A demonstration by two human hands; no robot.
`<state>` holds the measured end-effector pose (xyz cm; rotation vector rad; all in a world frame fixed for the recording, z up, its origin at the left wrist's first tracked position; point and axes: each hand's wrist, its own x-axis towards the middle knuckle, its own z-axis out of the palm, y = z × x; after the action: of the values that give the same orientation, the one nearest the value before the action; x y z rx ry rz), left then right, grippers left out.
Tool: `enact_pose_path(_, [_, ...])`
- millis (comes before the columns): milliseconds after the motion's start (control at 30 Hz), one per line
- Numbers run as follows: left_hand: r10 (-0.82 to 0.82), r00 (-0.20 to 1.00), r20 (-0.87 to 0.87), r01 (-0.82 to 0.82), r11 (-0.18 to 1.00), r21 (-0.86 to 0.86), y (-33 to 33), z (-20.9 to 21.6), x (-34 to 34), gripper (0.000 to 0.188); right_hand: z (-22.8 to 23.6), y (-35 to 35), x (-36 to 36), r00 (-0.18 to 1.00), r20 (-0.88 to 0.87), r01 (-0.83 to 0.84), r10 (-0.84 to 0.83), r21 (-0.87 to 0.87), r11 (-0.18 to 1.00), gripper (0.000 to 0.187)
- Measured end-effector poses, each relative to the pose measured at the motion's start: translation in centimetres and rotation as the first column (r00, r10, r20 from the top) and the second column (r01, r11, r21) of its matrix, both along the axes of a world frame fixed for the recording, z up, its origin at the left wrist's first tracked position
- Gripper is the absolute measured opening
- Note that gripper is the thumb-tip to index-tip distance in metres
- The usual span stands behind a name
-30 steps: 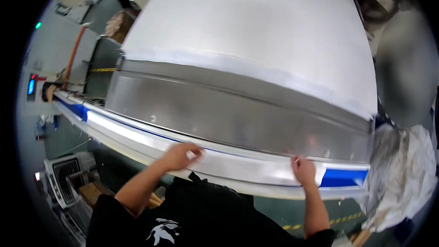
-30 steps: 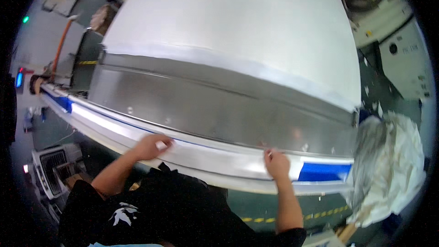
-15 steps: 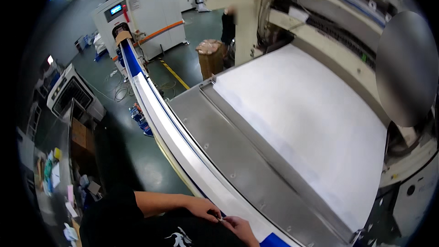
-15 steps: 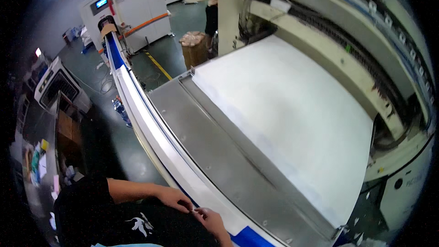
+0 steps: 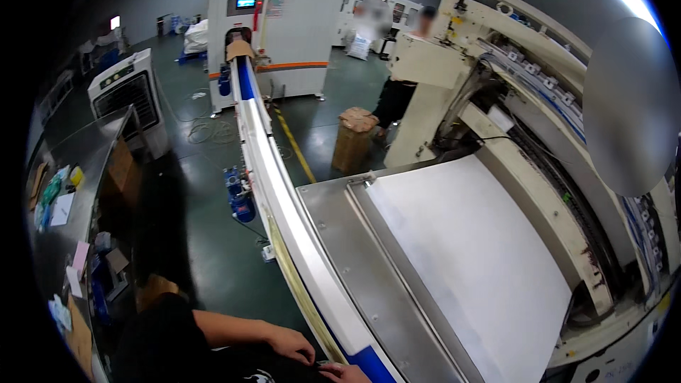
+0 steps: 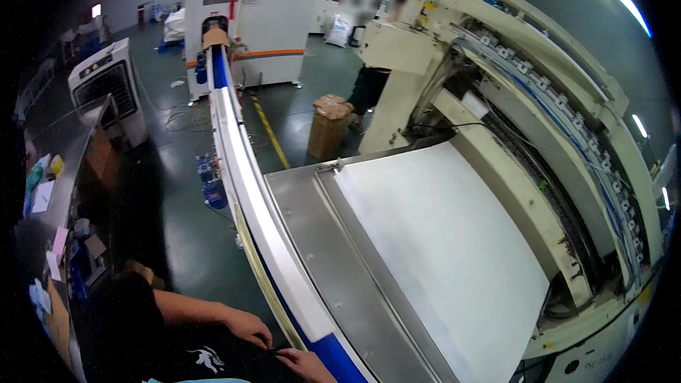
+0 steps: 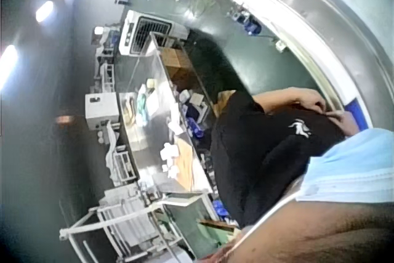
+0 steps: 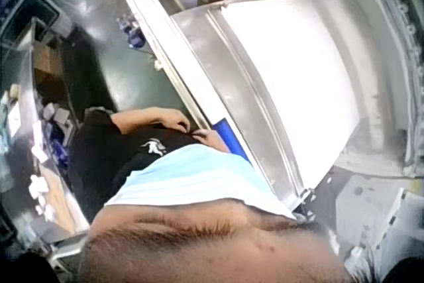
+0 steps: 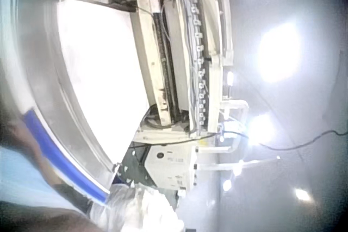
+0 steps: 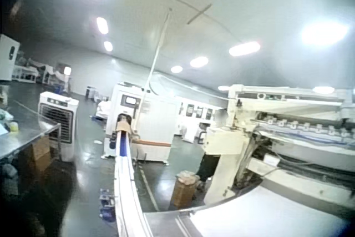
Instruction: The person repeatedly feeds a large white sheet of paper into a printing machine by hand. They align the sheet with the machine's rollers and push it through, repeating this action multiple times throughout the clip.
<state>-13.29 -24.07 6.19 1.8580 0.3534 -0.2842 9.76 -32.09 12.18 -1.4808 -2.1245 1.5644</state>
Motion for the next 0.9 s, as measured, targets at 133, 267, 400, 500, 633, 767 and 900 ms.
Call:
enact_pose_path(133, [0.091,0.993,0.079,-0.106,0.972,0.21,-1.0,-0.8,-3.2,0.029,-8.7,0.4,-1.4,0.988,-0.08,-0.136,0.133,-0.038,0.99,0.035])
enact_pose_path(267, [0.105,0.993,0.046,-0.114,0.945,0.306,-1.1,-0.3,-5.1,0.031,-9.5,0.6,-4.2,0.993,-0.014,-0.117,0.117,-0.06,0.991,0.039])
enact_pose_path(400, [0.122,0.988,-0.095,-0.107,0.984,0.144,-0.8,0.8,-6.7,0.038,-7.2,1.2,-6.9,0.993,0.017,-0.112,0.116,-0.128,0.985,0.042])
enact_pose_path(500, [0.054,0.998,-0.032,-0.052,0.996,0.078,-0.4,-1.2,-7.7,0.042,-8.1,0.5,-7.5,0.996,-0.03,-0.089,0.086,-0.153,0.984,0.044])
enact_pose_path(633, [0.091,0.996,0.001,-0.091,0.993,0.077,-0.7,-1.3,-9.2,0.045,-9.0,-0.3,-8.2,0.995,-0.103,-0.023,0.002,-0.205,0.979,0.045])
enact_pose_path(767, [0.143,0.974,-0.174,-0.123,0.985,0.121,-0.8,-0.4,-10.5,0.052,-8.5,-0.6,-8.5,0.996,-0.089,-0.012,-0.008,-0.226,0.974,0.045])
enact_pose_path(900, [0.13,0.951,-0.28,-0.114,0.991,0.072,-0.8,-0.8,-12.4,0.057,-9.5,-0.8,-8.2,0.994,-0.108,-0.023,0.0,-0.212,0.977,0.046])
